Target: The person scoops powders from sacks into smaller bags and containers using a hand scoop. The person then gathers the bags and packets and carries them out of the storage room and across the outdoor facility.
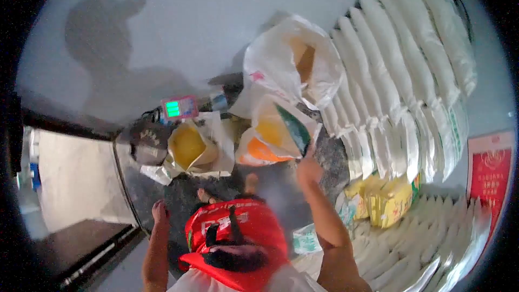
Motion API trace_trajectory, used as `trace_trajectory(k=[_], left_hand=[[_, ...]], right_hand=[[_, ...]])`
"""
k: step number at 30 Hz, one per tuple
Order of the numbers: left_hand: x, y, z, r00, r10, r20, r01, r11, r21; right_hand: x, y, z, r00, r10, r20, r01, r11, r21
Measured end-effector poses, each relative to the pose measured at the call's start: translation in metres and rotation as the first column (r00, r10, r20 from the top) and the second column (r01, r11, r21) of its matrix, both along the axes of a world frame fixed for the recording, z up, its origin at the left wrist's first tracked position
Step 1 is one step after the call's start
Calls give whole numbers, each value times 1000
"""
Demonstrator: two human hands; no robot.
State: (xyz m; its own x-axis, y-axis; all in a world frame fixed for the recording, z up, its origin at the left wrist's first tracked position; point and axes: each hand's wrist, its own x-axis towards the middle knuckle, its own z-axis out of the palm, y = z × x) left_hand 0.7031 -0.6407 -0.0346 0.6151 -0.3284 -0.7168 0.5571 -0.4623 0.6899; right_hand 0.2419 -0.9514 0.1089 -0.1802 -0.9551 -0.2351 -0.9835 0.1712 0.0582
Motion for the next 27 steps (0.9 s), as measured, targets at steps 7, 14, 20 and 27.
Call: trace_trajectory(k=[7,14,20,27], left_hand=[[-90,75,59,984,171,51,-176,976,129],[-232,262,5,858,507,79,-495,778,387],[-355,398,-43,696,701,156,-692,595,410],[-490,542,-108,430,863,265,-847,285,448]], right_hand=[[-72,32,-76,660,121,742,185,930,-316],[-5,104,-18,248,-208,946,-115,963,242],[20,207,-104,318,-101,943,-536,801,267],[90,364,-126,341,239,909,-877,428,217]])
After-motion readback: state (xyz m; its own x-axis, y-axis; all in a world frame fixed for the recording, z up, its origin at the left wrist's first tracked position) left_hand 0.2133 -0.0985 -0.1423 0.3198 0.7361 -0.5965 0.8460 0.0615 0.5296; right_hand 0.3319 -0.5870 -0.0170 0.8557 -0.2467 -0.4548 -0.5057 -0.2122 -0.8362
